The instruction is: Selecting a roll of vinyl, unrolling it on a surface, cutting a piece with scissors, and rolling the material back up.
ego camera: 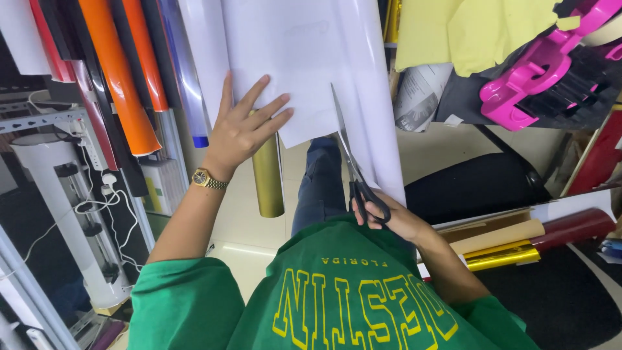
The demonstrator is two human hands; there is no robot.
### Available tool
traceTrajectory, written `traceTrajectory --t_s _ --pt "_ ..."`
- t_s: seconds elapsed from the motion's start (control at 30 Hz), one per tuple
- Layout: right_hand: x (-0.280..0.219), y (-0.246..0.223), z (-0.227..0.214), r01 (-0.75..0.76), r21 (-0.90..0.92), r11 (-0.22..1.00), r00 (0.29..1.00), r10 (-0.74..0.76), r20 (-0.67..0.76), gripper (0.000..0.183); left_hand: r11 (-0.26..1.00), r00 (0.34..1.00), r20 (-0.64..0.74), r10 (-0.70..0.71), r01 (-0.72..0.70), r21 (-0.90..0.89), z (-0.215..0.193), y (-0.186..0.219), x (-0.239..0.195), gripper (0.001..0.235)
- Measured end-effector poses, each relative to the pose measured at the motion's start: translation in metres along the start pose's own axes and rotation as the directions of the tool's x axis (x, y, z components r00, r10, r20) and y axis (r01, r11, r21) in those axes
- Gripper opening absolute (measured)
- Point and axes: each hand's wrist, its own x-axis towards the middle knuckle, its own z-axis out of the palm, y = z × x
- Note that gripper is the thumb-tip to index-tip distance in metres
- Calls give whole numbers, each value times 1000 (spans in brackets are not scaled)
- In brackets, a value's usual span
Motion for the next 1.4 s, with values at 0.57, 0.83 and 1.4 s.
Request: traceTrajectory --t_s 0.57,0.83,1.4 --pt "9 -2 -11 60 -4 998 997 -59 52 40 996 997 -16 -71 70 -61 2 12 -9 23" --pt "6 3 -17 48 -68 997 998 -45 45 36 993 995 -35 -93 90 -80 5 14 -11 23" --pt "6 18 -16 17 -126 992 998 -24 -55 28 987 992 -47 -114 108 -122 7 15 -12 24"
